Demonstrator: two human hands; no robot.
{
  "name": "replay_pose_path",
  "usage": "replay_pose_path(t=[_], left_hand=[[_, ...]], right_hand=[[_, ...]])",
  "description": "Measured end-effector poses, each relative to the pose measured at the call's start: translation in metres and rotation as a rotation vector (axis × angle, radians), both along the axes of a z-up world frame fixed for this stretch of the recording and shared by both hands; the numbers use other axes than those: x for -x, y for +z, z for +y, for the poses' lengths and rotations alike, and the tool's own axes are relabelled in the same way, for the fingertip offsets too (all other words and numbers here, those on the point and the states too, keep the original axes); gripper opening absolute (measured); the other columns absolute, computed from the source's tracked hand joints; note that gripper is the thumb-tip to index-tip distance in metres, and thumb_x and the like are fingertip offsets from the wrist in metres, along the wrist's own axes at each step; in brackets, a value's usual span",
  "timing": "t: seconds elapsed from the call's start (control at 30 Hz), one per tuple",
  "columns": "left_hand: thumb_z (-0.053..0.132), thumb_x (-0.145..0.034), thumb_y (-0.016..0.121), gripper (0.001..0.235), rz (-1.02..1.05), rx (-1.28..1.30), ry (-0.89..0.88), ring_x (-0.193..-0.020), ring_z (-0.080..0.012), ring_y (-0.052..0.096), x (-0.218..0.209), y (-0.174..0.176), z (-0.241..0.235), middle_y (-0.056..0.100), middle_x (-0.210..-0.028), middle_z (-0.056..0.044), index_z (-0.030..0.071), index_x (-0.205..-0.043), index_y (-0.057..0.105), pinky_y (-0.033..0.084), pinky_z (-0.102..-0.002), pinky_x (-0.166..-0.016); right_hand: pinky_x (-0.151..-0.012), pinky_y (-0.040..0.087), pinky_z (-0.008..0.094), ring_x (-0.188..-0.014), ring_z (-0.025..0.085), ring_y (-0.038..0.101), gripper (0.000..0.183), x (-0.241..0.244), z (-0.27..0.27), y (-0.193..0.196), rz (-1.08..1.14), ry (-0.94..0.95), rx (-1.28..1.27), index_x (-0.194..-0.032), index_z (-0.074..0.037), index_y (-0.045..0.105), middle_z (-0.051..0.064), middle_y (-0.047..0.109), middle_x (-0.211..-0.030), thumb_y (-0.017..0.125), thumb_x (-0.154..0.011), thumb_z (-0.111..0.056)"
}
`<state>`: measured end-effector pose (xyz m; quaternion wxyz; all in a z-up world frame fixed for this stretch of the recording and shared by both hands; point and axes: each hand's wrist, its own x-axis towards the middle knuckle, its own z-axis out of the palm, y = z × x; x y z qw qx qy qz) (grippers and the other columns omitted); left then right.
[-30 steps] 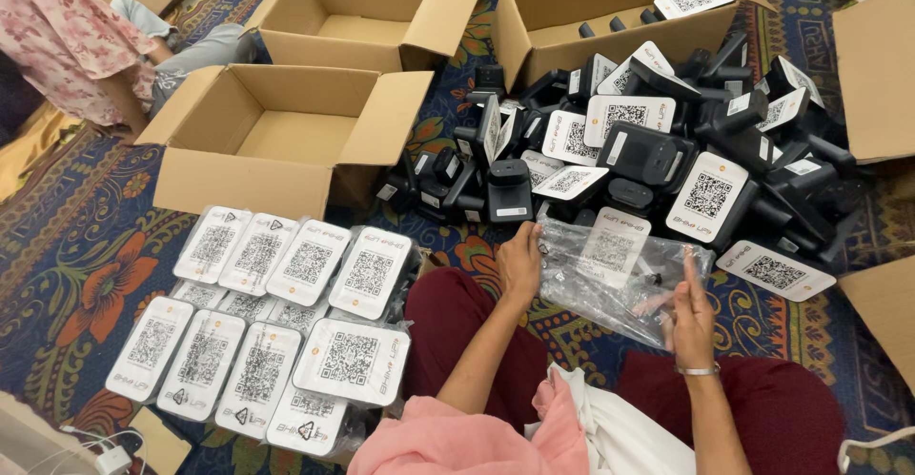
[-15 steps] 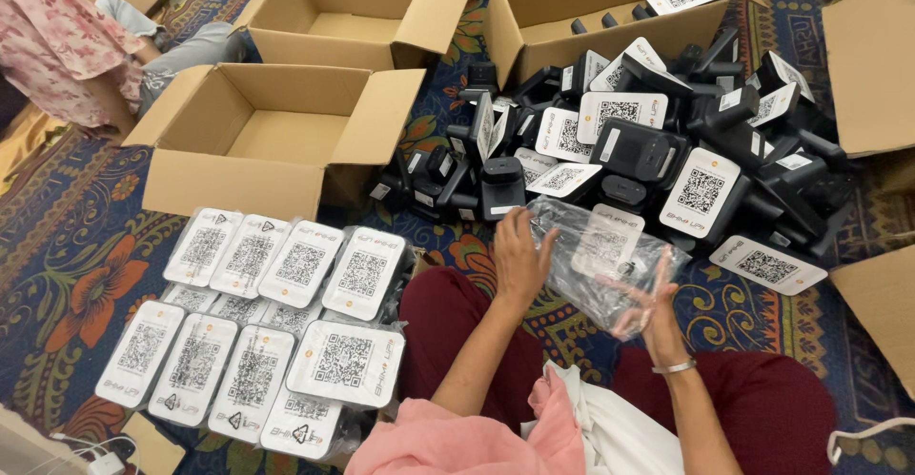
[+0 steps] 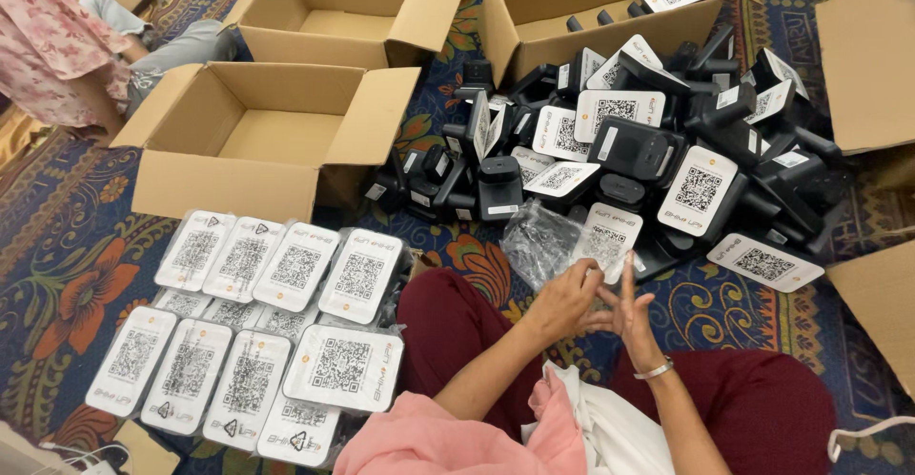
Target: The person sits on a patterned carpet and packs small black electronic devices with QR code labels into clear plastic bags. They then place the packaged items into a cardboard box, repeating the process with multiple units.
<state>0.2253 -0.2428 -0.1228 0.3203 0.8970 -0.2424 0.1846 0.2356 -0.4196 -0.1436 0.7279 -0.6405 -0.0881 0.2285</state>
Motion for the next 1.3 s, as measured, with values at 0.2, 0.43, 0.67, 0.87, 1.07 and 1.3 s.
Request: replay_pose_path(t=[0.2,0.43,0.67,0.87,1.07,1.3], left_hand=[[0.016,-0.079,0.077,0.033,-0.014,0.068,0.019,-0.099,-0.0308,0.065,-0.002,0.019,0.010,0.057,-0.126,-0.016,0.005,-0.108,0.063,0.057,-0.041,-0.078],[-0.006,-0.084,0.059,0.034,-0.126,0.048,0.380,-0.107,-0.0268,0.065,-0.018,0.015,0.026,0.066,-0.132,-0.005,0.008,-0.113,0.069,0.058,-0.036,-0.089],[-0.001,-0.102,0.052,0.039,-0.328,0.440,0.859,-0.109,-0.0269,0.061,-0.028,0.045,0.055,0.064,-0.139,-0.007,0.004,-0.139,0.061,0.048,-0.038,-0.094],[-0.003,-0.098,0.055,0.046,-0.359,0.269,0.727,-0.110,-0.0286,0.060,-0.019,0.055,0.048,0.060,-0.145,-0.009,0.003,-0.144,0.057,0.049,-0.039,-0.093],[-0.005,-0.087,0.061,0.055,-0.295,0.075,0.536,-0.101,-0.0289,0.062,-0.017,0.042,0.034,0.063,-0.141,-0.008,0.002,-0.142,0.059,0.055,-0.037,-0.088],[-0.007,-0.086,0.061,0.051,-0.201,0.171,0.527,-0.107,-0.0312,0.066,-0.018,0.035,0.033,0.063,-0.140,-0.011,0.001,-0.136,0.061,0.056,-0.039,-0.093]], right_hand=[[-0.085,0.059,0.040,-0.093,0.030,0.074,0.099,-0.004,-0.009,-0.005,-0.091,-0.197,-0.072,-0.163,-0.017,0.019,0.030,0.058,-0.138,0.014,-0.089,-0.082],[-0.084,0.058,0.035,-0.095,0.024,0.073,0.053,-0.020,-0.046,-0.031,-0.022,-0.645,0.053,-0.133,0.002,0.062,0.023,0.072,-0.112,0.042,-0.113,-0.043],[-0.084,0.056,0.034,-0.100,0.024,0.072,0.051,-0.040,-0.033,-0.107,-0.143,-0.591,0.317,-0.133,0.004,0.059,0.019,0.072,-0.117,0.068,-0.095,-0.030],[-0.105,0.048,0.049,-0.124,0.042,0.054,0.115,-0.075,0.003,-0.140,-0.300,-0.653,0.938,-0.147,0.009,0.039,0.029,0.051,-0.137,0.095,-0.068,-0.051],[-0.103,0.040,0.059,-0.131,0.047,0.039,0.138,-0.091,0.086,-0.122,-0.018,-0.787,1.274,-0.155,-0.003,0.019,0.022,0.036,-0.147,0.099,-0.051,-0.048],[-0.107,0.042,0.053,-0.127,0.046,0.045,0.132,-0.075,0.068,-0.120,-0.260,-0.804,1.226,-0.154,0.001,0.025,0.026,0.040,-0.143,0.098,-0.054,-0.046]])
